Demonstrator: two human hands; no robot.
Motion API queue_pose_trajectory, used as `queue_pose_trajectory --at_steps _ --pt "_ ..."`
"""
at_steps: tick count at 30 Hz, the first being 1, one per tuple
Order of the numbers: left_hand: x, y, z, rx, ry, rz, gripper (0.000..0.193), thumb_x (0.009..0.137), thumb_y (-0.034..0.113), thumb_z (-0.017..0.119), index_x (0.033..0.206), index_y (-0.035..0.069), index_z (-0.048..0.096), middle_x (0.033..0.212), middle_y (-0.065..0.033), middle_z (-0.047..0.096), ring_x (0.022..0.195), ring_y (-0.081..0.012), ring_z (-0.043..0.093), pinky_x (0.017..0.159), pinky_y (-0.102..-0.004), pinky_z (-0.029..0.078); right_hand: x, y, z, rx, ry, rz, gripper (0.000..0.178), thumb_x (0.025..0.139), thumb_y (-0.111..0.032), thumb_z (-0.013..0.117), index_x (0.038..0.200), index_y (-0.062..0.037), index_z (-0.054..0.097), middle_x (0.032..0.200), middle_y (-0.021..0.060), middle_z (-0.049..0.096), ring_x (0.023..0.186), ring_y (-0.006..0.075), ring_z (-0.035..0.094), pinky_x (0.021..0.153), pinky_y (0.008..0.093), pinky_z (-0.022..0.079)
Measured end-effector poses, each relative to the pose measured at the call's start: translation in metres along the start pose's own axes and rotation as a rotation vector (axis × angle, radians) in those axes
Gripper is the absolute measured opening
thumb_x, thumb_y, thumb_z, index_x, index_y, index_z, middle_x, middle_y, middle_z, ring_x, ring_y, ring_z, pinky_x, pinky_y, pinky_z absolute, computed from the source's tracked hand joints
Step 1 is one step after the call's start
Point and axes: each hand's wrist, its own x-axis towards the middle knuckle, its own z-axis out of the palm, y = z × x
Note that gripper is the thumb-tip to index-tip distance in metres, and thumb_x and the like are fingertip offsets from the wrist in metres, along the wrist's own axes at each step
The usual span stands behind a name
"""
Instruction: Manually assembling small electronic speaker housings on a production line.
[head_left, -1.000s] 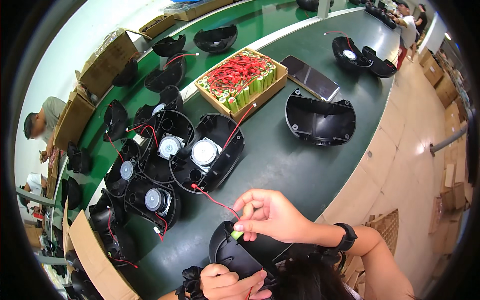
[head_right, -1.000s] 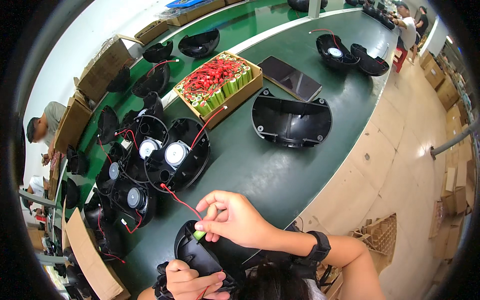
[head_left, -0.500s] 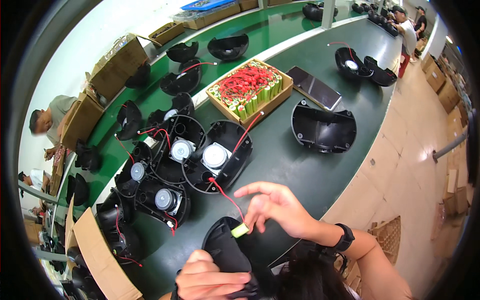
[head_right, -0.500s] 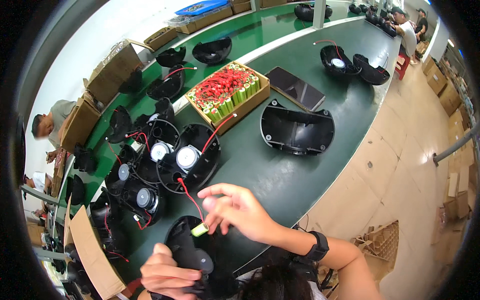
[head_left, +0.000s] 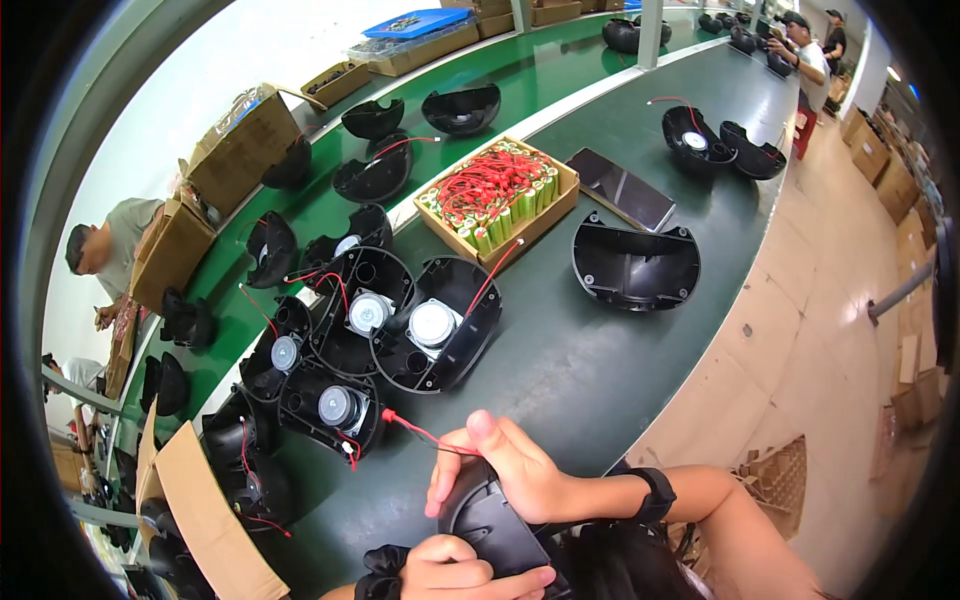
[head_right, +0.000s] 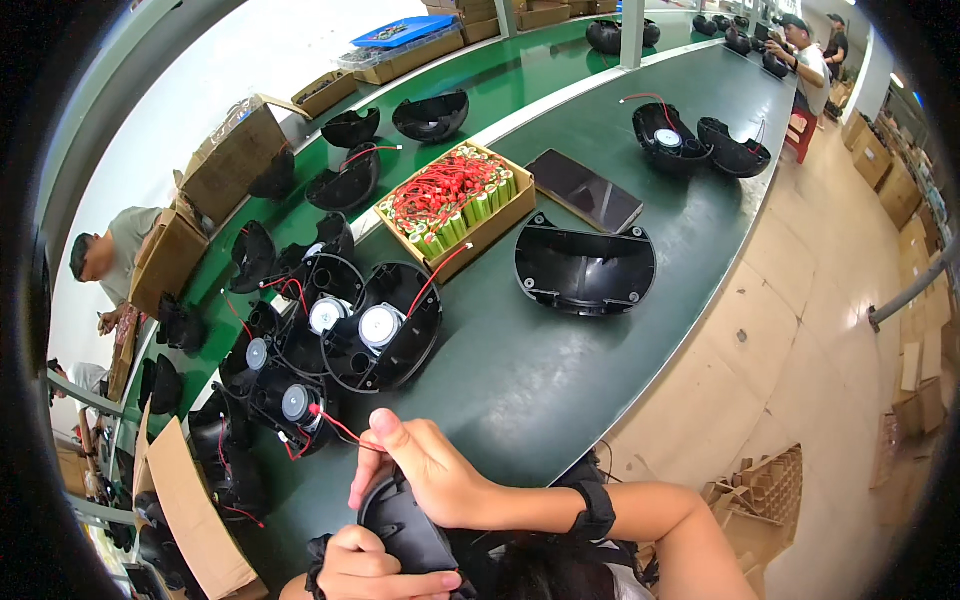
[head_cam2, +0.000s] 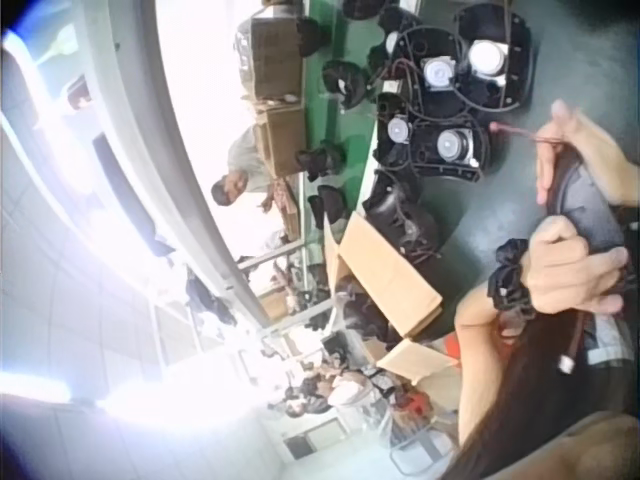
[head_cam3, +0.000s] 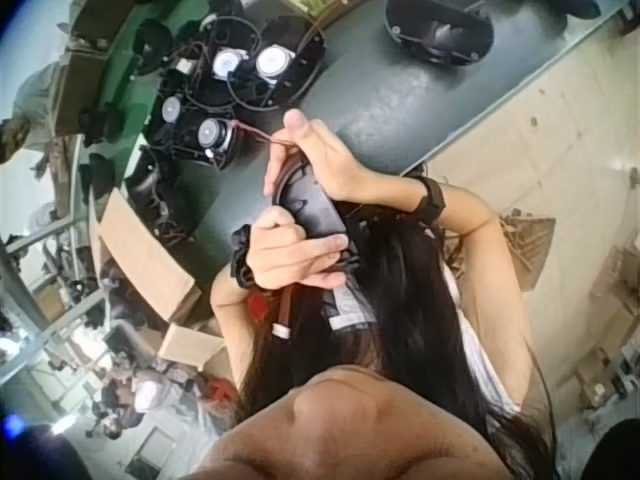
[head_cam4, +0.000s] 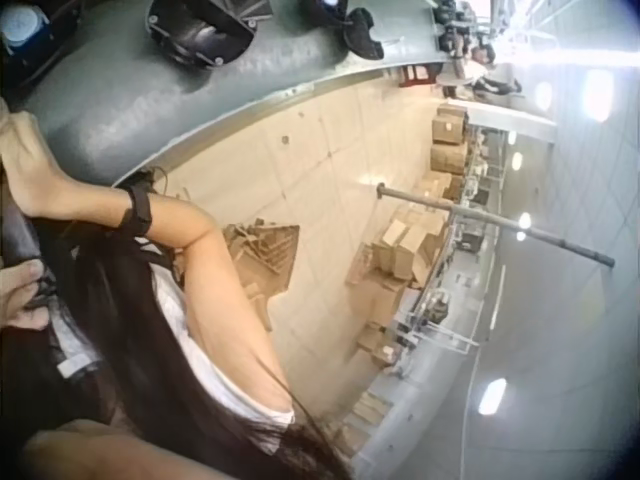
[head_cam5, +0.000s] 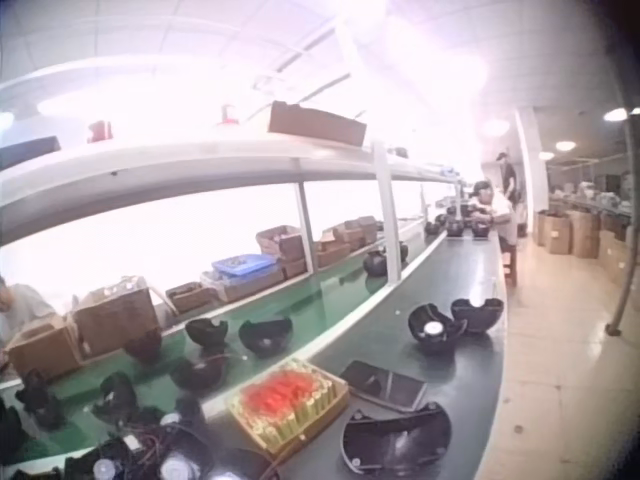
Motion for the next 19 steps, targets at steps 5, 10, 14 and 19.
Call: queue_pose_trajectory --at_steps 5,10,14,19 --pt "0.001 -0.007 0.007 0.001 -0.003 0.039 0.021 0.070 0.018 0.078 0.076 0.002 0.067 0.085 -0.0061 0.070 0.050 -0.0085 0.041 0.051 -0.0227 0.031 -0.003 -0.002 -0.006 -0.048 0.023 -0.004 0.080 0.093 -0.063 0.017 0.078 0.0031 0.059 0.080 0.0165 0.064 0.083 0.0235 0.063 0.080 0.0323 0.047" --pt "0.001 -0.005 0.009 0.034 -0.015 0.032 0.020 0.071 0.019 0.077 0.077 0.003 0.067 0.086 -0.0060 0.071 0.049 -0.0084 0.040 0.053 -0.0227 0.031 0.004 -0.008 -0.025 0.304 -0.167 0.165 0.081 0.094 -0.062 0.014 0.077 0.0026 0.059 0.083 0.0175 0.065 0.082 0.0244 0.063 0.081 0.0330 0.047" --pt "-0.001 -0.007 0.012 0.033 -0.004 0.082 0.020 0.071 0.020 0.077 0.075 0.003 0.067 0.085 -0.0061 0.071 0.049 -0.0087 0.040 0.053 -0.0229 0.031 0.004 -0.004 -0.014 0.044 -0.061 0.063 0.080 0.095 -0.060 0.014 0.068 0.0015 0.057 0.076 0.0162 0.065 0.078 0.0231 0.063 0.078 0.0317 0.047" --pt "-0.006 -0.003 0.015 0.055 0.017 0.084 0.023 0.071 0.022 0.078 0.076 0.002 0.067 0.086 -0.0055 0.071 0.050 -0.0086 0.041 0.054 -0.0226 0.032 -0.001 0.000 -0.009 0.005 0.001 0.068 0.076 0.097 -0.056 0.016 0.065 0.0005 0.055 0.074 0.0164 0.064 0.073 0.0232 0.063 0.075 0.0309 0.048"
